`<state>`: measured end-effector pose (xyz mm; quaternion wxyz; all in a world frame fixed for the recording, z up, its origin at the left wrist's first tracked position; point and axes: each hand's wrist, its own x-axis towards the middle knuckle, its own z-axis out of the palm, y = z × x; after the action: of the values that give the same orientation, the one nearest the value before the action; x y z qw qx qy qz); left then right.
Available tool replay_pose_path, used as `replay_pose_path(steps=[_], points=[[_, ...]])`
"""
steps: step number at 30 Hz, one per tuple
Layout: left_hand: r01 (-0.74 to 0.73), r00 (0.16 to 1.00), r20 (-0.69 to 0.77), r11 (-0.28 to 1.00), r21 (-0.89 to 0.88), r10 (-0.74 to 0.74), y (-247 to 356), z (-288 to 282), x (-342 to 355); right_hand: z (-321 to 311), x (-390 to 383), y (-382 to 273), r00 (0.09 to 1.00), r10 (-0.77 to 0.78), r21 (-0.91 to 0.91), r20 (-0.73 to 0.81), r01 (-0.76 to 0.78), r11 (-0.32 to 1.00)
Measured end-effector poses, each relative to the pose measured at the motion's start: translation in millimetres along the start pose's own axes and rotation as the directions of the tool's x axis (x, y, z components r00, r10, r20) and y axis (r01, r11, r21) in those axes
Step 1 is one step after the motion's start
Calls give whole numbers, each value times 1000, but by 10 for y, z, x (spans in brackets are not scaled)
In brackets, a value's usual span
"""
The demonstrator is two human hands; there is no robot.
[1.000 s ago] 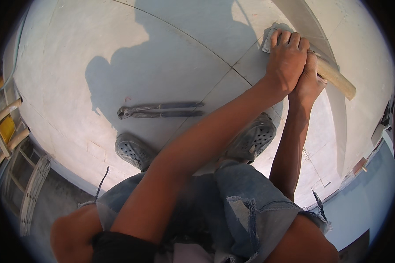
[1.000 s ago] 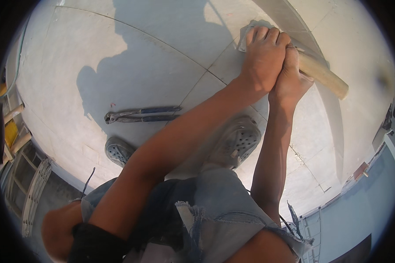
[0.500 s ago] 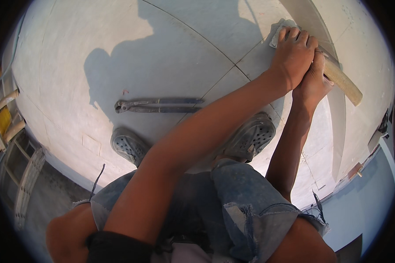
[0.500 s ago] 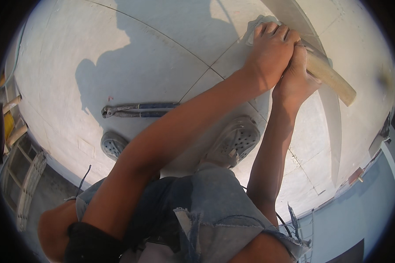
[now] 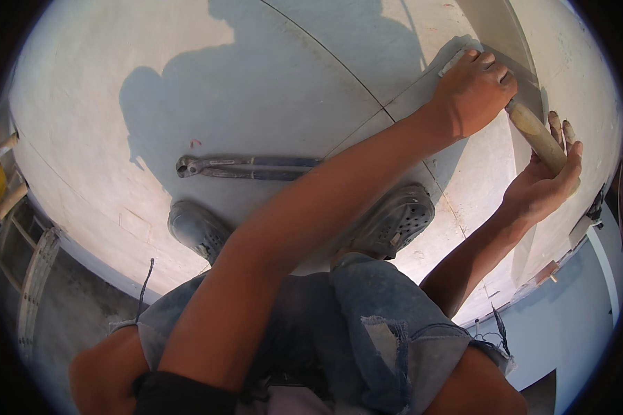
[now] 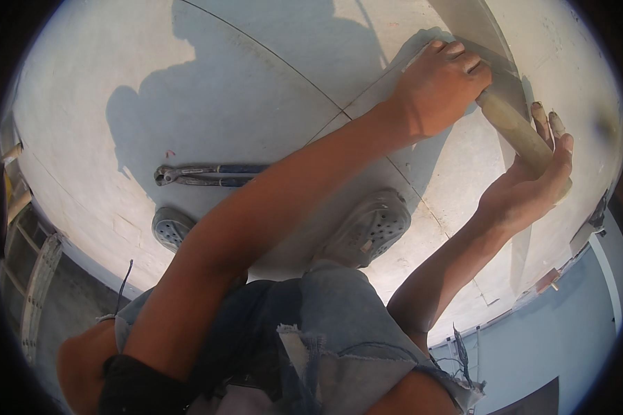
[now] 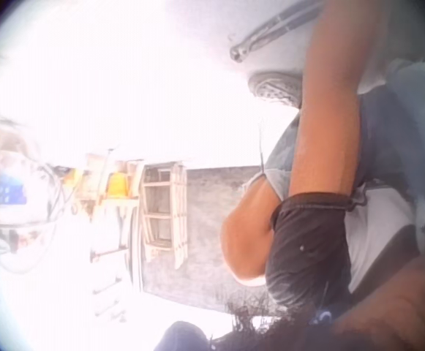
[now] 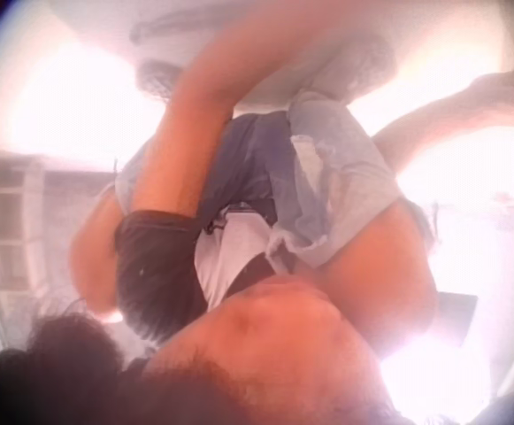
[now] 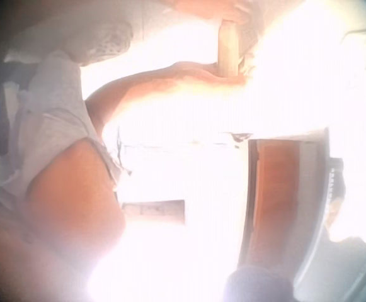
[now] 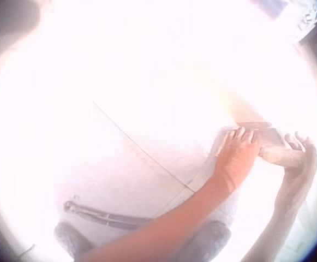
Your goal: The person uses a trowel to apply grout into the gaps between white floor tiles, smoothing the surface and removing excess material. The person moves across the tiled area, working on multiple tile joints in sequence.
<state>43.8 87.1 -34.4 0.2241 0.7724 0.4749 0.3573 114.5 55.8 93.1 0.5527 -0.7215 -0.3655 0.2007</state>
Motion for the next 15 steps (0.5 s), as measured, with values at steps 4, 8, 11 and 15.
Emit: replay_pose_path(steps=[4,8,11,15], points=[[18,999,27,999,-37,-17,112,-39,64,-114,277,249,996,82,402,-40,-59,914],[-6,1000,6,984,-176,7,86,-91,65,-43,303,364,993,113,497,-39,-79,864],[-8,979,199,981,-194,47,54,-102,175,12,340,324,989,136,513,-64,-84,854],[-4,961,276,996,-95,30,92,-31,301,26,480,317,980,179,489,-91,-113,865]])
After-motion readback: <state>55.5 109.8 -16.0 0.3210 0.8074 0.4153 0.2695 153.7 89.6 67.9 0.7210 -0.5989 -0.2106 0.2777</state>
